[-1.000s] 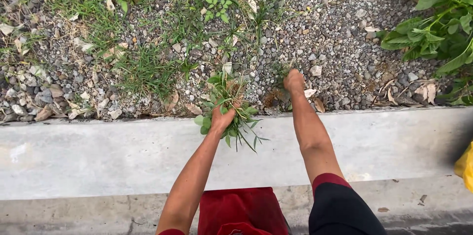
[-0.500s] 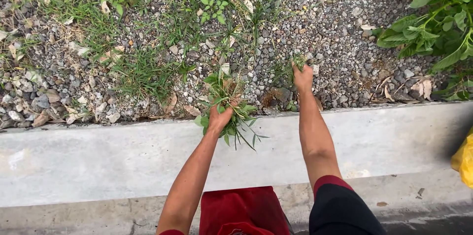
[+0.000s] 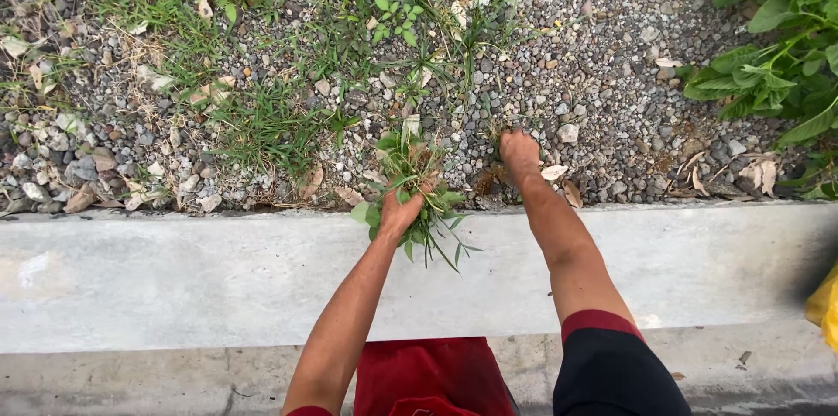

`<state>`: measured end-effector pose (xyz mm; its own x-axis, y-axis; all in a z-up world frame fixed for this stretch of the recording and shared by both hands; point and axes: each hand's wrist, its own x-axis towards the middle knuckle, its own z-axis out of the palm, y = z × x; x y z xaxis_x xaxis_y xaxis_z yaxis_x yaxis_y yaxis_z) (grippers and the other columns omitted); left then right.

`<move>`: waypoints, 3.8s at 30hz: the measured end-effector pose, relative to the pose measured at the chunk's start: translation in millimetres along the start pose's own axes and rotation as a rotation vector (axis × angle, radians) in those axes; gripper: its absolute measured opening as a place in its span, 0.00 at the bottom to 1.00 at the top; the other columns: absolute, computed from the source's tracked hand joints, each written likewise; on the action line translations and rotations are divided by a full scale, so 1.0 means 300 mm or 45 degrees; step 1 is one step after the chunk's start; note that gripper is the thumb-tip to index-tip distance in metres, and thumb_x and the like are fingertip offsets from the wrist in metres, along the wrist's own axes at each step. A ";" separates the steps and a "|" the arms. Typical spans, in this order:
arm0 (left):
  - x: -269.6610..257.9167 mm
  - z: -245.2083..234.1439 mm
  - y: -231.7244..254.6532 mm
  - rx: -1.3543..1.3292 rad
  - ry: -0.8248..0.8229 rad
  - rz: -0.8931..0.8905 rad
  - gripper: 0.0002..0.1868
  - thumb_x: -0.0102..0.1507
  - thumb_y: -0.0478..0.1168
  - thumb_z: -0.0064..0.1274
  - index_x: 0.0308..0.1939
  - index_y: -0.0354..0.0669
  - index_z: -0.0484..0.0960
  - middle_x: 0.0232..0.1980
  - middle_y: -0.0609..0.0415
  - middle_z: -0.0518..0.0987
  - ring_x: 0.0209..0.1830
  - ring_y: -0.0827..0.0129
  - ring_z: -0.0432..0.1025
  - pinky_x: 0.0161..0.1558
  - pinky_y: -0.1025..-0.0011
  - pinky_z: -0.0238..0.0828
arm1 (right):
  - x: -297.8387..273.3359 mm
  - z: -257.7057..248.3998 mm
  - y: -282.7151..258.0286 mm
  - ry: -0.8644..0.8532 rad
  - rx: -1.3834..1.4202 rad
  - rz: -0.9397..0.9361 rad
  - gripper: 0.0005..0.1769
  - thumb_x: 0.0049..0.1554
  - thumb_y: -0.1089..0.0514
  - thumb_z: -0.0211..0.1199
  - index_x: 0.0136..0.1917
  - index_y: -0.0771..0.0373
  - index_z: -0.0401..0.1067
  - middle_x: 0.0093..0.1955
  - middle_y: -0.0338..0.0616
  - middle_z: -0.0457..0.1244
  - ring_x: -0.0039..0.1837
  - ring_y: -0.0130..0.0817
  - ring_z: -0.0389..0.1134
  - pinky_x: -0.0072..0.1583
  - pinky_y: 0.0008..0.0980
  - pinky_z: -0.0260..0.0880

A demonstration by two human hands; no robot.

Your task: Pulling weeds and grass from a gravelly outdoor area and placing them into a yellow plastic bag.

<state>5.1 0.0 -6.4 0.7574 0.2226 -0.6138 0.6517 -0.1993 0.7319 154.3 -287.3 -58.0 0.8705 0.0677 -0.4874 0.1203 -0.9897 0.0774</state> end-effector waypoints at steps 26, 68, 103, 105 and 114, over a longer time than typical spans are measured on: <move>0.087 -0.054 -0.137 -0.017 0.125 0.130 0.44 0.54 0.53 0.66 0.69 0.40 0.70 0.62 0.43 0.76 0.61 0.55 0.71 0.61 0.59 0.68 | 0.057 0.296 0.169 0.123 1.381 0.282 0.10 0.61 0.56 0.61 0.53 0.62 0.77 0.41 0.49 0.68 0.41 0.42 0.66 0.44 0.41 0.64; 0.089 -0.220 -0.079 -0.123 0.208 0.062 0.41 0.53 0.60 0.65 0.64 0.43 0.76 0.58 0.46 0.82 0.58 0.57 0.75 0.60 0.61 0.71 | 0.681 -0.048 -0.618 0.393 0.038 -0.104 0.17 0.65 0.56 0.52 0.62 0.70 0.68 0.63 0.60 0.61 0.63 0.56 0.63 0.56 0.46 0.74; 0.094 -0.118 -0.040 -0.053 0.164 -0.106 0.47 0.52 0.62 0.65 0.69 0.43 0.70 0.61 0.45 0.78 0.59 0.55 0.71 0.59 0.57 0.69 | 0.543 -0.132 -0.316 0.701 -0.188 -0.401 0.26 0.56 0.67 0.54 0.68 0.57 0.68 0.81 0.51 0.50 0.76 0.57 0.56 0.53 0.48 0.76; 0.100 -0.120 -0.063 -0.064 0.190 -0.052 0.47 0.52 0.61 0.66 0.69 0.43 0.70 0.61 0.44 0.77 0.61 0.55 0.70 0.59 0.56 0.69 | 0.578 -0.161 -0.310 0.674 -0.338 -0.285 0.38 0.45 0.68 0.56 0.71 0.59 0.65 0.80 0.53 0.47 0.74 0.59 0.56 0.48 0.46 0.77; 0.094 -0.108 -0.051 -0.026 0.138 -0.166 0.50 0.52 0.63 0.65 0.72 0.43 0.67 0.67 0.42 0.74 0.67 0.51 0.67 0.64 0.54 0.67 | 0.714 -0.080 -0.188 0.315 0.106 0.028 0.16 0.74 0.55 0.50 0.67 0.66 0.67 0.65 0.57 0.64 0.65 0.52 0.65 0.60 0.48 0.74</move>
<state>15.0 40.3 -25.3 0.6570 0.3469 -0.6694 0.7423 -0.1426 0.6547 345.5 -213.8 -146.1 0.9640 0.0645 -0.2579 0.0690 -0.9976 0.0085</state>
